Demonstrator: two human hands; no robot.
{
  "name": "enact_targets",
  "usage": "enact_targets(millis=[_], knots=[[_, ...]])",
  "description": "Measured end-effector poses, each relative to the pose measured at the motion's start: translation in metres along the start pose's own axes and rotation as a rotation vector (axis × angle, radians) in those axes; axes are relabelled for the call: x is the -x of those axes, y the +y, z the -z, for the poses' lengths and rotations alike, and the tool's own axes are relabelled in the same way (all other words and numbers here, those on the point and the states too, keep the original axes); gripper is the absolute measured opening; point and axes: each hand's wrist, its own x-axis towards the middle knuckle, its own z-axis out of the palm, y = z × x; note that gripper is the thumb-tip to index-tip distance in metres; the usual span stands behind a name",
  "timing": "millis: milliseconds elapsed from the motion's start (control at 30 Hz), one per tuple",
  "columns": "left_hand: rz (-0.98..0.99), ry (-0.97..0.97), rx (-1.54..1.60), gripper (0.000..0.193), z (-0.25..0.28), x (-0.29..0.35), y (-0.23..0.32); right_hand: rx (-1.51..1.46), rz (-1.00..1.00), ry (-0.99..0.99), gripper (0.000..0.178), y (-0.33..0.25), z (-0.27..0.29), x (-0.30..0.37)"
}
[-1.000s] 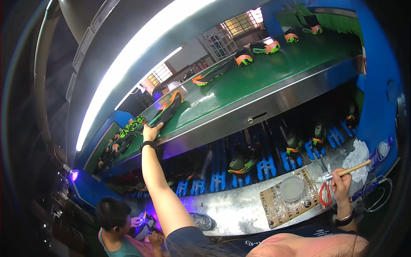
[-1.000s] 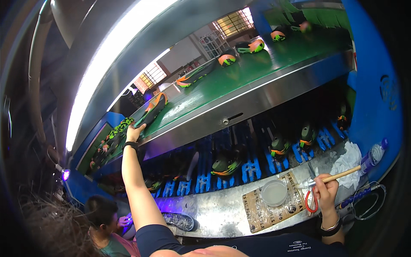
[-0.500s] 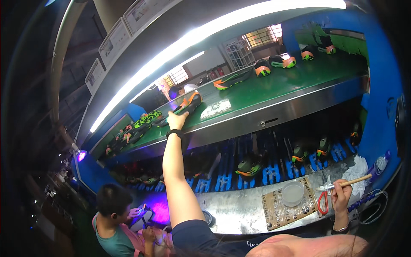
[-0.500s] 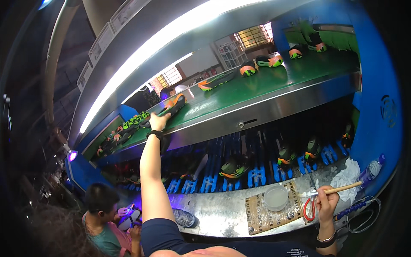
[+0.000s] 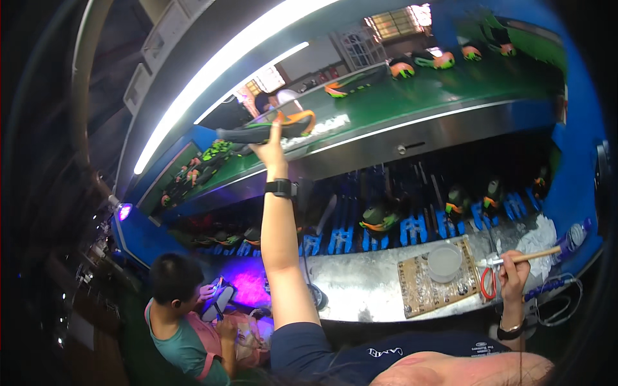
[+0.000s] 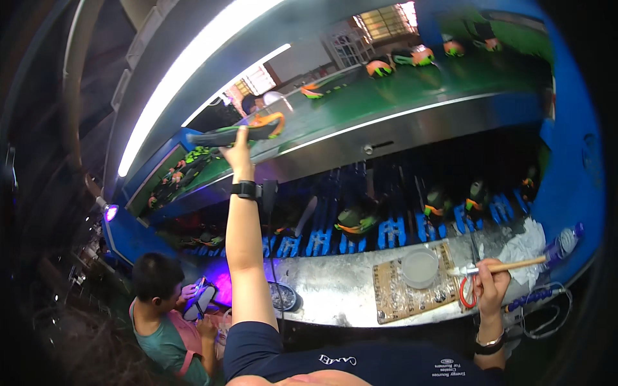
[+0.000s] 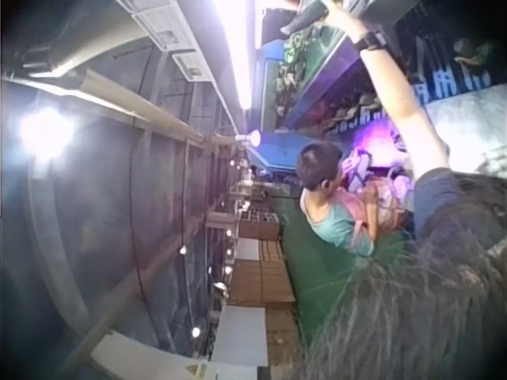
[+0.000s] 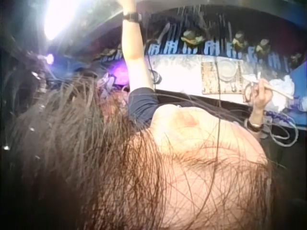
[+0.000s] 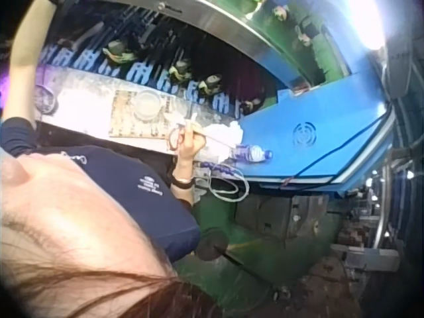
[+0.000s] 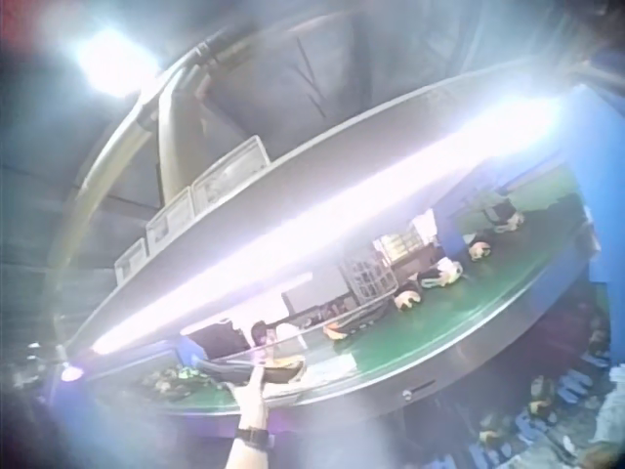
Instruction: Applying glue to the bottom of shoe soles with a brush and placing them onto a conveyor belt.
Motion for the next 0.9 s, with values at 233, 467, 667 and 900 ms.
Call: enact_targets(millis=[233,467,667,900], knots=[[0.277,-0.334,0.345,0.057,0.021,0.084,0.049,0.330,0.004,-0.146,0.010,0.017,-0.004,-0.020],[1.377,-0.517,0.972,0.076,0.065,0.270,0.052,0.562,-0.027,-0.262,0.012,0.064,-0.027,-0.046],[1.585,-0.356,0.966,0.065,0.088,0.365,0.056,0.702,-0.037,-0.395,0.017,0.087,-0.034,-0.049],[1.415,-0.476,0.831,0.066,0.098,0.367,0.063,0.723,-0.043,-0.404,0.018,0.091,-0.028,-0.044]])
